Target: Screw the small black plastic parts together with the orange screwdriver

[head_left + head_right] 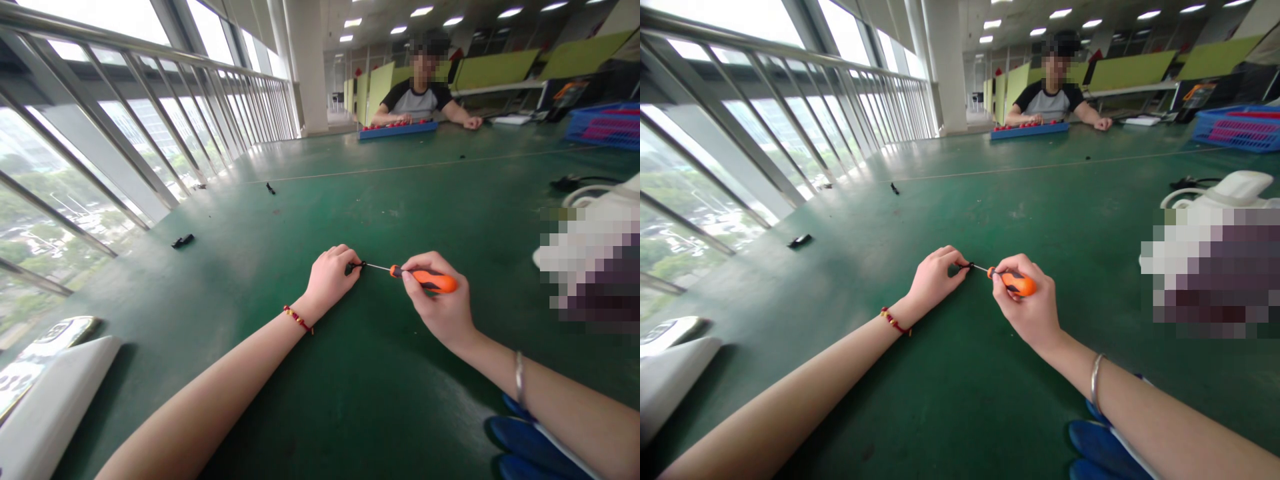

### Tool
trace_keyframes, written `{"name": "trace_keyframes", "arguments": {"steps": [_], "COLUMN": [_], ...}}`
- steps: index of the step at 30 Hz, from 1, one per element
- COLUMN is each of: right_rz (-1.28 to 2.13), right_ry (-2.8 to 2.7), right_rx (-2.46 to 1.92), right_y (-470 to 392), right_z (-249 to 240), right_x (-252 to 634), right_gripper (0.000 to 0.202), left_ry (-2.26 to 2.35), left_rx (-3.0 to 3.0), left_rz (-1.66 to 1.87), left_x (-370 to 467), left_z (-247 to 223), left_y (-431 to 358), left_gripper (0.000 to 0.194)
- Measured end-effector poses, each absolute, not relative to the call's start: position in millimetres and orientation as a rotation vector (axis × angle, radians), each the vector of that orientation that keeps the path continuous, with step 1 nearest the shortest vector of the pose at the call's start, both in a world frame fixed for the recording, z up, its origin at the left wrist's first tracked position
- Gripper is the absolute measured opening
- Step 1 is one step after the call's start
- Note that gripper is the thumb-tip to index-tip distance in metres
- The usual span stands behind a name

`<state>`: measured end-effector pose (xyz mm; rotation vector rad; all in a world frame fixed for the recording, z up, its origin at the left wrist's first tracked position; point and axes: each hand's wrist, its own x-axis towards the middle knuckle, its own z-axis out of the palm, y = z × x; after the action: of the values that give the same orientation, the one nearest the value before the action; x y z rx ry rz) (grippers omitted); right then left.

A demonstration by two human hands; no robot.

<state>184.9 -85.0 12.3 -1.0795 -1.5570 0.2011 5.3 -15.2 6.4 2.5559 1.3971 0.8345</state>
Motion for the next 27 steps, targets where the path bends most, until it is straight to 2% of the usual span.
{"name": "trace_keyframes", "arguments": {"steps": [11, 27], "right_rz": [0.275, 0.203], "right_ry": [-1.606, -1.635], "right_rx": [-1.130, -1.118], "right_y": [-85.0, -86.9], "right_z": [12.0, 13.9], "right_x": [184.4, 184.7], "right_gripper": [0.009, 0.011], "left_ry": [1.364, 1.365], "left_rx": [2.585, 2.584], "left_rz": [0.833, 0.847], "left_x": [5.0, 5.0], "left_z": [5.6, 4.8], "left_y": [-15.5, -15.2], "left_gripper": [0.004, 0.003]}}
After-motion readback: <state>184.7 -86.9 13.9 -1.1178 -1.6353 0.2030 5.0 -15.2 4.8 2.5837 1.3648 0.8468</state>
